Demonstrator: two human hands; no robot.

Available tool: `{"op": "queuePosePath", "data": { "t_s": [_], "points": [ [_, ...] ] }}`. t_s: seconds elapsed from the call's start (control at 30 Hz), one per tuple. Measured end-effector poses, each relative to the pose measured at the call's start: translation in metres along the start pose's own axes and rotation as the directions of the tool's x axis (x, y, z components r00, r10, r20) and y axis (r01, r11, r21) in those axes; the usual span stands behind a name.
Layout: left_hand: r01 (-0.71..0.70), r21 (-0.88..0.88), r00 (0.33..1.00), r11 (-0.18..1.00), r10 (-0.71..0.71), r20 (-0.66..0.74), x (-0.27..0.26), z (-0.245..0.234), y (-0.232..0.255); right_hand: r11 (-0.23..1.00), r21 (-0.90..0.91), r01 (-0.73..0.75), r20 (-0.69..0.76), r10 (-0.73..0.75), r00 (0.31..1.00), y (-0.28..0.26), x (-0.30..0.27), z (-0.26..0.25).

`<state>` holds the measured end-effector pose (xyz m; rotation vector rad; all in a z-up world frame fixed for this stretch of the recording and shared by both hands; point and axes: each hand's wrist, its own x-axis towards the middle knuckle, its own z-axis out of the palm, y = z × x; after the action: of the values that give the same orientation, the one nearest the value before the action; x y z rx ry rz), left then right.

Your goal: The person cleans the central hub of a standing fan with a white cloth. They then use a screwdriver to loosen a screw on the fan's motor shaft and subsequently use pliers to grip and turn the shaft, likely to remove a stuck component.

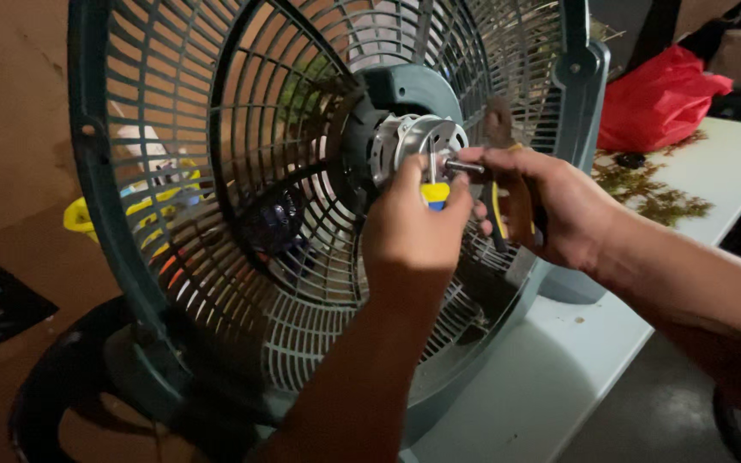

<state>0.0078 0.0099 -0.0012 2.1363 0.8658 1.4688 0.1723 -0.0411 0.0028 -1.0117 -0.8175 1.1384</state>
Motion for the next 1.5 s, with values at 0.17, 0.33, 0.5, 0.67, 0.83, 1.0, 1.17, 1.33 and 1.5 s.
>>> {"op": "queuePosePath", "data": {
  "t_s": [0.17, 0.33, 0.5, 0.67, 0.83, 1.0, 1.17, 1.33, 1.5],
  "points": [
    [0.017, 0.204, 0.995, 0.979, -0.036, 0.093, 0.011, -0.002, 0.007, 0.989, -0.150, -0.017, -0.065, 0.008, 0.998, -0.009, -0.006, 0.012],
    [0.055, 0.031, 0.966, 0.998, -0.061, 0.250, 0.007, -0.007, 0.016, 0.993, -0.109, -0.042, -0.123, 0.029, 0.992, -0.013, -0.009, 0.012],
    [0.073, -0.102, 0.941, 0.992, -0.035, 0.336, 0.020, -0.003, 0.003, 0.996, -0.035, -0.086, -0.306, 0.072, 0.949, 0.029, -0.002, -0.027],
    [0.061, -0.474, 0.987, 0.879, 0.017, 0.158, 0.006, -0.009, -0.012, 0.908, -0.027, -0.419, -0.533, 0.342, 0.774, 0.142, -0.006, -0.095],
    [0.043, -0.198, 0.998, 0.979, -0.035, 0.044, 0.000, -0.021, -0.014, 0.723, 0.013, -0.691, -0.658, 0.526, 0.538, 0.206, -0.010, -0.121],
    [0.000, -0.029, 0.995, 1.000, 0.003, 0.098, -0.010, -0.019, -0.006, 0.732, -0.048, -0.680, -0.601, 0.522, 0.605, 0.249, -0.004, -0.140],
    [0.001, 0.067, 0.992, 0.998, -0.009, 0.125, -0.010, -0.010, -0.004, 0.388, -0.625, -0.677, -0.573, 0.362, 0.736, 0.277, 0.005, -0.158],
    [-0.041, 0.031, 0.987, 0.999, 0.035, 0.156, -0.007, -0.005, -0.008, 0.419, -0.530, -0.737, -0.657, 0.346, 0.670, 0.291, 0.007, -0.168],
    [0.001, 0.046, 0.984, 0.999, -0.009, 0.179, -0.005, -0.002, -0.009, 0.732, -0.502, -0.461, -0.574, 0.116, 0.810, 0.265, 0.006, -0.176]
  ]
}}
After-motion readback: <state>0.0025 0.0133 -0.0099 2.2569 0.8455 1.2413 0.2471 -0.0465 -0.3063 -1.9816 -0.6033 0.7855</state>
